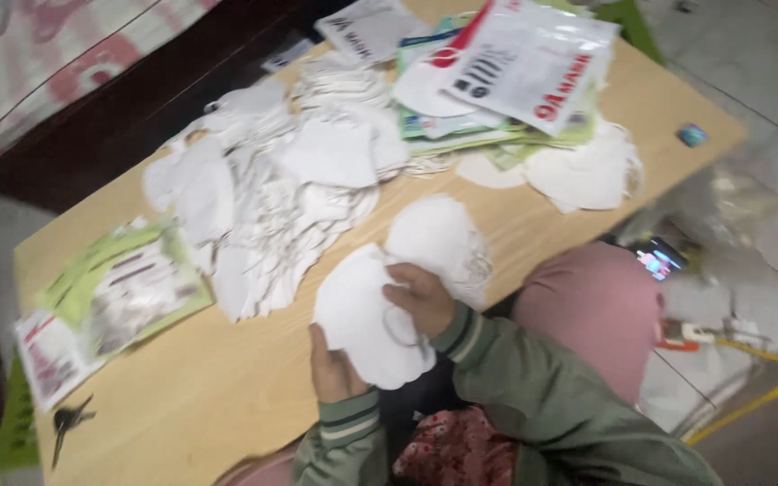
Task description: Sorting and stacking white face masks on a table for packaging.
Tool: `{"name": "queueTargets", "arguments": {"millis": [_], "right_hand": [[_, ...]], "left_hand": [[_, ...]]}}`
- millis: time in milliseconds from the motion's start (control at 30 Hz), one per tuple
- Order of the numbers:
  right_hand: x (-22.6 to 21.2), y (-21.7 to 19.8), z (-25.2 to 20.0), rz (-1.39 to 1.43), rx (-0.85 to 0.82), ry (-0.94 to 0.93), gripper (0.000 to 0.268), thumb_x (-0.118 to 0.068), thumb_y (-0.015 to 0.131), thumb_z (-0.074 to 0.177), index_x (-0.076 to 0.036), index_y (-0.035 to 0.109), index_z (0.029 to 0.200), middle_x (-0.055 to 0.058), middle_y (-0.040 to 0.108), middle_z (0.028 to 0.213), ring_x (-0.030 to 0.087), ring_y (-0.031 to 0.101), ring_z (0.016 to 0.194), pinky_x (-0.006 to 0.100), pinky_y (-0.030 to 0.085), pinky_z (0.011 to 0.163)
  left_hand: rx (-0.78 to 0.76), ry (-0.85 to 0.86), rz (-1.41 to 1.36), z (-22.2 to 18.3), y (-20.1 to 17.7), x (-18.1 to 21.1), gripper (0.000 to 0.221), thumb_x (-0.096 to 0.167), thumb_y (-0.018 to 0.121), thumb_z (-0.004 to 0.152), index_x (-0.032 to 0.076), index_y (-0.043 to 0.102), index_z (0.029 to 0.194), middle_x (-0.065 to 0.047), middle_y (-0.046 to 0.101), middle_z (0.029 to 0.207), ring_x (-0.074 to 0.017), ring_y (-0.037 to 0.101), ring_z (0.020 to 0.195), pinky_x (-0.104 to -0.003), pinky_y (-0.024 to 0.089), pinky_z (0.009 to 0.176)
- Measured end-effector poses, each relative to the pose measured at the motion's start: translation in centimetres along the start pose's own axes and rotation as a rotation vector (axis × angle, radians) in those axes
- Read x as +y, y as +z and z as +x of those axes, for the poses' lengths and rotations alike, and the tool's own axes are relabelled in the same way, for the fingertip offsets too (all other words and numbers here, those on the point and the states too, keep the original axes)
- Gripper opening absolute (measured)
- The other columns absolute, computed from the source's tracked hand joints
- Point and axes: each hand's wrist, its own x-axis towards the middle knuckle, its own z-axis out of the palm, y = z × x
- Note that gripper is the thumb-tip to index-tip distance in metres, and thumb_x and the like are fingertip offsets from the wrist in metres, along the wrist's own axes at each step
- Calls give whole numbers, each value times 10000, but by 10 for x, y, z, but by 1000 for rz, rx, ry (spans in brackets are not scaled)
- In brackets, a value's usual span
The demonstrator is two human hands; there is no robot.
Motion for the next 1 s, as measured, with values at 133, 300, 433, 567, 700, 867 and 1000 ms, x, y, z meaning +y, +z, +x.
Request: {"name": "queueTargets", "arguments": {"millis": [133, 300, 433, 567, 700, 867, 1000], "right_hand": [[-22, 2, -6, 426, -37, 316, 526, -123, 643, 904, 91, 542, 1373, 210, 641, 1146, 238, 615, 982, 320, 527, 835], [-7, 7, -4, 340, -83, -10, 395, -92, 620, 966, 18, 585, 1344, 152, 706, 1063, 136, 634, 883, 245, 533, 810], [-21, 8, -15, 454, -72, -32, 429, -29, 574, 988, -34, 549, 1416, 92, 669, 1058, 93, 597, 888, 219, 515, 851], [-31, 10, -21, 694, -150, 44, 451, -52, 557, 1018, -58, 522, 1468, 149, 653, 1166, 162, 634, 998, 272, 529, 912], [-11, 21, -19, 553, -62, -28, 414, -28, 553, 996, -19, 553, 1411, 173, 680, 1188, 155, 646, 984, 252, 540, 874], [-32, 19, -31, 194, 22, -199, 308, -38, 559, 1007, -2, 608, 1309, 88, 687, 961, 115, 599, 758, 217, 500, 678], [-56, 1, -27, -216, 34, -413, 232, -89, 671, 940, -16, 710, 1156, 102, 764, 947, 169, 697, 763, 265, 578, 689]], "left_hand": [[53, 168, 317, -3, 10, -4, 622, 364, 414, 1040, -97, 460, 1453, -287, 543, 1387, -351, 581, 1169, -423, 474, 1010], [238, 911, 1150, -16, 27, -13, 446, 90, 425, 1055, -172, 455, 1415, -280, 359, 1522, -399, 440, 1386, -403, 369, 1171], [146, 1034, 1126, -21, 16, -17, 354, 31, 420, 1088, -181, 503, 1359, -320, 440, 1494, -419, 490, 1343, -415, 422, 1127], [255, 499, 804, -22, 24, -6, 407, 247, 424, 1050, -1, 563, 1341, -168, 649, 1226, -276, 627, 1026, -355, 517, 862], [187, 281, 476, -26, 43, -9, 485, 259, 443, 1028, 35, 477, 1457, -165, 616, 1346, -251, 649, 1107, -326, 559, 873], [101, 331, 498, -25, 44, -17, 503, 198, 456, 1023, -35, 445, 1468, -220, 624, 1316, -268, 673, 1063, -306, 581, 840], [38, 395, 516, -26, 39, -19, 524, 137, 470, 1017, -105, 413, 1479, -274, 633, 1287, -285, 697, 1019, -287, 603, 807]]}}
